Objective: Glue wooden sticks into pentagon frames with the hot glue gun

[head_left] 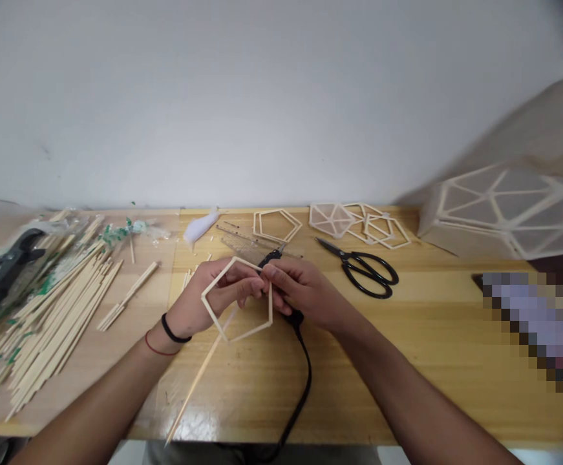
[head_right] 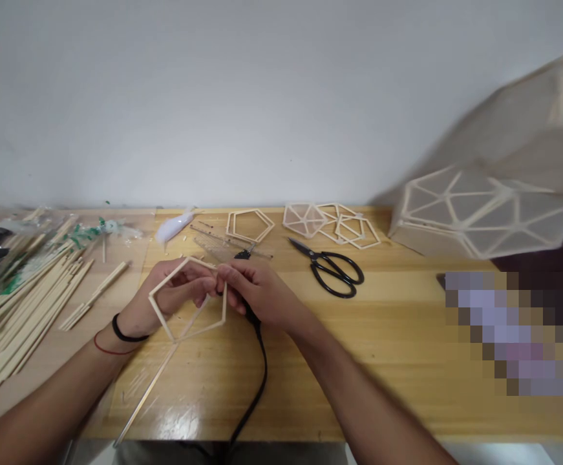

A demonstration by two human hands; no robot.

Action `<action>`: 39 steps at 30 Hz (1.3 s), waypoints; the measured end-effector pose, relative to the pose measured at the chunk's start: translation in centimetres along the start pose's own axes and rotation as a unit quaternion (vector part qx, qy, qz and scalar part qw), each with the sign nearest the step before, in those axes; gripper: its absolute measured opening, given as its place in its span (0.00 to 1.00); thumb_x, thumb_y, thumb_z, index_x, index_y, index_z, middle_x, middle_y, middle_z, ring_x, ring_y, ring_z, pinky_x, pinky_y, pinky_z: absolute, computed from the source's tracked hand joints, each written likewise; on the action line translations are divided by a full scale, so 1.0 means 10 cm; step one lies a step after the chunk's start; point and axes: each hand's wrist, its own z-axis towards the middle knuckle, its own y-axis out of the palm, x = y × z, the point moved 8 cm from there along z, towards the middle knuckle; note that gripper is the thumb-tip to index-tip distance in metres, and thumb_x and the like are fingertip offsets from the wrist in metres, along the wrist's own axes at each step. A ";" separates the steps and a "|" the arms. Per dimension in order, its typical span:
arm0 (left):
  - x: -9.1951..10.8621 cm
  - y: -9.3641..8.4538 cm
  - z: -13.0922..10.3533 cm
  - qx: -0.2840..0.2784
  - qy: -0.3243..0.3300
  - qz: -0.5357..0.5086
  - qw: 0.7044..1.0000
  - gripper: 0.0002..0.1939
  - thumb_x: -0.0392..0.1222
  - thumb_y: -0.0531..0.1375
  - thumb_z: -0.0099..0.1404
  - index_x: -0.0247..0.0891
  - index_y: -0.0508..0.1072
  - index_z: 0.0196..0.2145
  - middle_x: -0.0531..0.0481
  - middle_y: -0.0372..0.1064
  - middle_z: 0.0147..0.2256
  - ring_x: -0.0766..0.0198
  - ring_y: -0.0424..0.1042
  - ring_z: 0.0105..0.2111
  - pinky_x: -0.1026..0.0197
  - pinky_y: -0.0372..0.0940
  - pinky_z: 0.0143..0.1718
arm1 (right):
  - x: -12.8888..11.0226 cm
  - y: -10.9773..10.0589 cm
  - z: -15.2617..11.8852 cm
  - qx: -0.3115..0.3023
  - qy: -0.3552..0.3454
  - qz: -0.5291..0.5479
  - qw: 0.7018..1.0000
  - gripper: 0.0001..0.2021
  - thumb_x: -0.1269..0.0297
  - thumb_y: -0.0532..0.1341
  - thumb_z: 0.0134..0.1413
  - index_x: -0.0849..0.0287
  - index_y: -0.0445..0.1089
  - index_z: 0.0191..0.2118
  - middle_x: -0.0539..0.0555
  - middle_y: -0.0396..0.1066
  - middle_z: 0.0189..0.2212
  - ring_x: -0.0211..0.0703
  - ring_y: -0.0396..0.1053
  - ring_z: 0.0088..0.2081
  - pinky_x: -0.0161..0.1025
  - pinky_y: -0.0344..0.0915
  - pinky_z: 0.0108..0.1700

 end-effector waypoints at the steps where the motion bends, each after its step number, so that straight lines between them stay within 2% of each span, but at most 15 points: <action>1: -0.01 -0.01 0.00 0.005 0.001 0.003 1.000 0.15 0.52 0.71 0.66 0.36 0.81 0.33 0.47 0.78 0.30 0.67 0.70 0.25 0.64 0.65 0.27 | 0.00 0.01 0.00 -0.004 -0.002 -0.006 1.000 0.30 0.32 0.61 0.64 0.58 0.70 0.29 0.46 0.64 0.17 0.34 0.59 0.18 0.34 0.52 0.22; 4: 0.00 -0.06 0.00 0.013 0.020 0.021 0.999 0.14 0.51 0.69 0.69 0.37 0.79 0.33 0.51 0.74 0.27 0.68 0.69 0.25 0.64 0.64 0.28 | -0.01 -0.01 -0.01 0.002 -0.010 0.024 1.000 0.29 0.33 0.62 0.64 0.57 0.70 0.30 0.46 0.64 0.17 0.35 0.58 0.18 0.34 0.51 0.22; 6: 0.02 -0.07 -0.01 0.016 0.033 0.036 0.999 0.15 0.51 0.68 0.70 0.37 0.76 0.31 0.54 0.70 0.25 0.68 0.67 0.25 0.64 0.62 0.28 | -0.05 -0.04 -0.02 0.017 -0.017 0.100 0.995 0.28 0.34 0.65 0.63 0.56 0.68 0.29 0.45 0.61 0.17 0.35 0.56 0.19 0.35 0.50 0.22; 8: 0.03 -0.07 -0.02 0.014 0.039 0.060 0.997 0.16 0.51 0.66 0.71 0.38 0.74 0.31 0.55 0.68 0.24 0.68 0.66 0.25 0.64 0.61 0.28 | -0.10 -0.07 -0.02 0.026 -0.023 0.209 0.977 0.26 0.38 0.69 0.60 0.54 0.64 0.27 0.44 0.57 0.18 0.35 0.52 0.19 0.35 0.50 0.21; 11: 0.07 -0.01 -0.04 0.008 0.048 0.105 0.993 0.19 0.53 0.61 0.75 0.38 0.71 0.30 0.55 0.66 0.24 0.68 0.65 0.25 0.64 0.60 0.28 | -0.17 -0.08 -0.03 0.026 -0.018 0.338 0.941 0.26 0.50 0.73 0.57 0.53 0.57 0.24 0.43 0.50 0.19 0.35 0.45 0.20 0.34 0.47 0.21; 14: 0.14 0.06 -0.07 0.006 0.078 0.164 0.983 0.23 0.52 0.55 0.79 0.38 0.68 0.27 0.55 0.65 0.23 0.68 0.63 0.25 0.63 0.58 0.29 | -0.18 -0.06 -0.04 0.020 0.001 0.397 0.918 0.24 0.57 0.72 0.61 0.53 0.55 0.25 0.43 0.47 0.20 0.35 0.41 0.21 0.32 0.46 0.20; 17: 0.21 0.11 -0.10 0.011 0.111 0.211 0.971 0.19 0.49 0.58 0.78 0.37 0.73 0.30 0.54 0.69 0.25 0.68 0.66 0.26 0.64 0.60 0.30 | -0.18 0.01 -0.05 -0.012 0.011 0.441 0.897 0.22 0.61 0.69 0.65 0.55 0.56 0.25 0.43 0.48 0.21 0.35 0.42 0.21 0.29 0.52 0.21; 21: 0.26 0.13 -0.14 0.038 0.163 0.207 0.964 0.11 0.48 0.64 0.75 0.38 0.78 0.41 0.51 0.77 0.32 0.67 0.72 0.29 0.64 0.66 0.33 | -0.14 0.10 -0.05 -0.049 0.011 0.468 0.882 0.18 0.61 0.70 0.65 0.57 0.63 0.28 0.43 0.53 0.21 0.33 0.45 0.21 0.27 0.58 0.23; 25: 0.33 0.10 -0.18 0.080 0.223 0.195 0.952 0.11 0.47 0.68 0.72 0.37 0.78 0.46 0.52 0.75 0.33 0.70 0.71 0.26 0.65 0.69 0.31 | -0.08 0.18 -0.05 -0.067 0.016 0.466 0.882 0.17 0.57 0.71 0.64 0.57 0.65 0.30 0.43 0.58 0.23 0.32 0.47 0.21 0.27 0.59 0.23; 27: 0.41 0.11 -0.22 0.088 0.273 0.199 0.937 0.11 0.45 0.70 0.71 0.38 0.79 0.47 0.51 0.77 0.36 0.71 0.71 0.26 0.66 0.70 0.30 | -0.04 0.23 -0.06 -0.064 0.041 0.457 0.886 0.19 0.55 0.71 0.64 0.57 0.64 0.30 0.44 0.58 0.22 0.32 0.48 0.22 0.27 0.59 0.23; 31: 0.55 0.15 -0.29 0.080 0.353 0.225 0.904 0.04 0.37 0.69 0.71 0.39 0.81 0.44 0.47 0.80 0.42 0.67 0.78 0.36 0.66 0.74 0.35 | -0.01 0.28 -0.08 -0.057 0.080 0.437 0.894 0.21 0.52 0.72 0.62 0.57 0.62 0.29 0.43 0.57 0.21 0.32 0.49 0.22 0.27 0.60 0.25; 34: 0.57 0.14 -0.29 0.079 0.360 0.229 0.901 0.01 0.36 0.69 0.71 0.39 0.81 0.40 0.47 0.80 0.40 0.65 0.80 0.39 0.64 0.76 0.40 | -0.02 0.30 -0.08 -0.064 0.081 0.432 0.896 0.22 0.52 0.73 0.60 0.56 0.62 0.29 0.43 0.57 0.21 0.33 0.50 0.22 0.27 0.59 0.24; 39: 0.53 0.12 -0.27 0.067 0.343 0.214 0.912 0.04 0.35 0.67 0.72 0.39 0.82 0.38 0.46 0.80 0.39 0.64 0.81 0.39 0.62 0.77 0.40 | -0.01 0.34 -0.07 -0.074 0.096 0.437 0.891 0.21 0.58 0.74 0.58 0.57 0.62 0.28 0.43 0.56 0.20 0.31 0.50 0.21 0.27 0.54 0.23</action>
